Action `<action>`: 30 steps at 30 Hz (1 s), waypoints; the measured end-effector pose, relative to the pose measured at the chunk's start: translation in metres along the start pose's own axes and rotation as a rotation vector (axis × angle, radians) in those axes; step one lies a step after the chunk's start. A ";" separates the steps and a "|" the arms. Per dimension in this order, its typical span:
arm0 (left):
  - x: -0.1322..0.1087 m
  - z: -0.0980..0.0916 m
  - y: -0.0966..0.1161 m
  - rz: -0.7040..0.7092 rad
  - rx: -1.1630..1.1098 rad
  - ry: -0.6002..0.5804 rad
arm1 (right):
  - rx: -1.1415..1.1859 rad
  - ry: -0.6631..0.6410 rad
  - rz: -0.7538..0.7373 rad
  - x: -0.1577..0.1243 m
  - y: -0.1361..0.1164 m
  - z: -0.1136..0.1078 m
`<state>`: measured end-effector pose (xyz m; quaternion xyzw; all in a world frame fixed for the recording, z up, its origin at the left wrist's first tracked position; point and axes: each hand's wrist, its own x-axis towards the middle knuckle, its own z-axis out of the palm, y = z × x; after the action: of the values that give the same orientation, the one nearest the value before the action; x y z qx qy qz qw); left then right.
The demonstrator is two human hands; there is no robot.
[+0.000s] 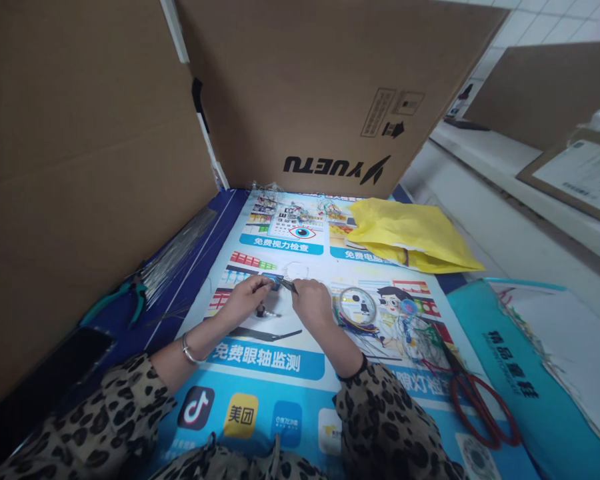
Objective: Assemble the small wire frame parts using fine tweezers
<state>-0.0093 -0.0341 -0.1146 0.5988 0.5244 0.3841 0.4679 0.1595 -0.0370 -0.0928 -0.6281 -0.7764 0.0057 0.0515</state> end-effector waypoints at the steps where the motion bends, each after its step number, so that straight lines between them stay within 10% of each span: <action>1: 0.000 0.000 0.001 -0.016 -0.020 0.001 | 0.002 -0.001 0.002 0.000 0.000 0.000; 20: 0.005 -0.009 0.003 -0.062 -0.101 0.128 | 0.069 0.043 -0.077 0.001 0.003 0.009; 30: 0.007 -0.010 -0.002 -0.081 -0.230 0.166 | 0.075 0.323 -0.192 -0.004 0.004 0.013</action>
<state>-0.0179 -0.0252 -0.1140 0.4857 0.5376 0.4707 0.5035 0.1633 -0.0396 -0.1059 -0.5415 -0.8137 -0.0711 0.1993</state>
